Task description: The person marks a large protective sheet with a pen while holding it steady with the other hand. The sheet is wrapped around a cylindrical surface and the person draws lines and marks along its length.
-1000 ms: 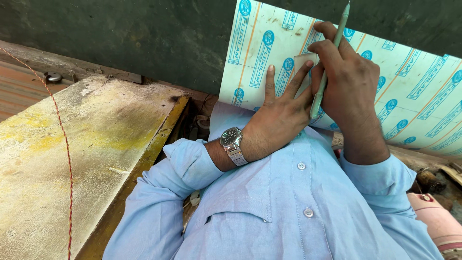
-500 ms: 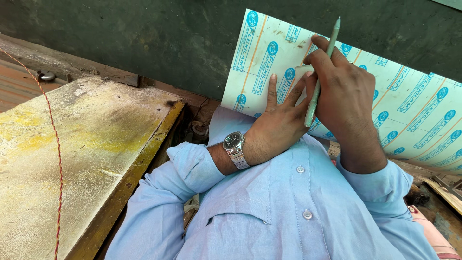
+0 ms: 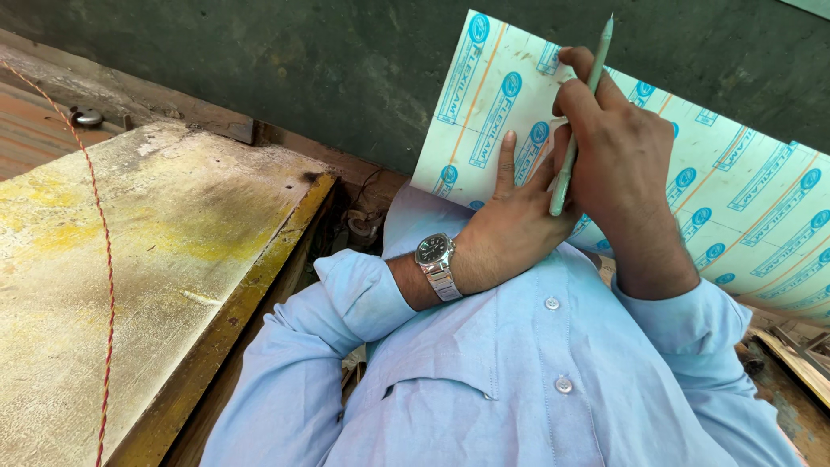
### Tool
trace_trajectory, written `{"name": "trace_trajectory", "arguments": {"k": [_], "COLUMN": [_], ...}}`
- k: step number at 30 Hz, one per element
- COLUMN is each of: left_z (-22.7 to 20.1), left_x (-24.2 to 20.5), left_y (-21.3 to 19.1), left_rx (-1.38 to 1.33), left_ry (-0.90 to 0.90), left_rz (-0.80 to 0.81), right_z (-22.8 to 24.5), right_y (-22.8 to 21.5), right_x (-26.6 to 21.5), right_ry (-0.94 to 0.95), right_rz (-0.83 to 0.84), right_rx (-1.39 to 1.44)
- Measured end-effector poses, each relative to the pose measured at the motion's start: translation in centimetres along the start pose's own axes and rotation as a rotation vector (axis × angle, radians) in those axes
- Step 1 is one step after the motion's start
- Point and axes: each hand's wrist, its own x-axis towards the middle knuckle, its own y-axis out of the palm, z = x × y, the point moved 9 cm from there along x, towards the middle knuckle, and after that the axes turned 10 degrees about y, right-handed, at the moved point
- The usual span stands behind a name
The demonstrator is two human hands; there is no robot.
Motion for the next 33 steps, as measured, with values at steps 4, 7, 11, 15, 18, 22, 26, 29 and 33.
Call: {"name": "trace_trajectory", "arguments": {"k": [4,7,11,15,18,22,26,29,33], "left_z": [0.2,0.2,0.2,-0.2,-0.3,-0.1,0.9,0.2,0.3], "left_x": [0.2,0.2,0.4,0.3,0.1,-0.2,-0.8,-0.6,-1.1], "left_y": [-0.2,-0.8,1.2,-0.1,0.3,-0.6,0.1,1.6,5.2], "left_rx": [-0.045,0.017,-0.016,0.164,0.259,0.044,-0.131,-0.085,0.074], "left_ry": [-0.001,0.009,-0.013,0.018,0.016,0.026,0.004,0.062,0.015], "left_rz": [-0.096,-0.152,0.115,0.040,0.040,-0.208,-0.328,-0.214,0.377], "right_z": [0.2,1.0,2.3,2.5,2.8,3.7,5.5,5.9,5.8], "right_y": [0.0,-0.5,-0.2,1.2,1.0,0.3,-0.3,2.2,2.4], "right_x": [0.1,0.3,1.0,1.8,1.7,2.1,2.2,2.9,3.3], "right_ry": [-0.015,-0.086,-0.146,-0.063,-0.065,-0.101,-0.184,-0.136,-0.073], "right_rz": [0.014,-0.045,-0.072,0.056,0.071,0.025,-0.073,0.034,0.130], "right_rx": [-0.019,0.048,0.079,0.018,0.006,0.021,0.191,0.004,-0.051]}}
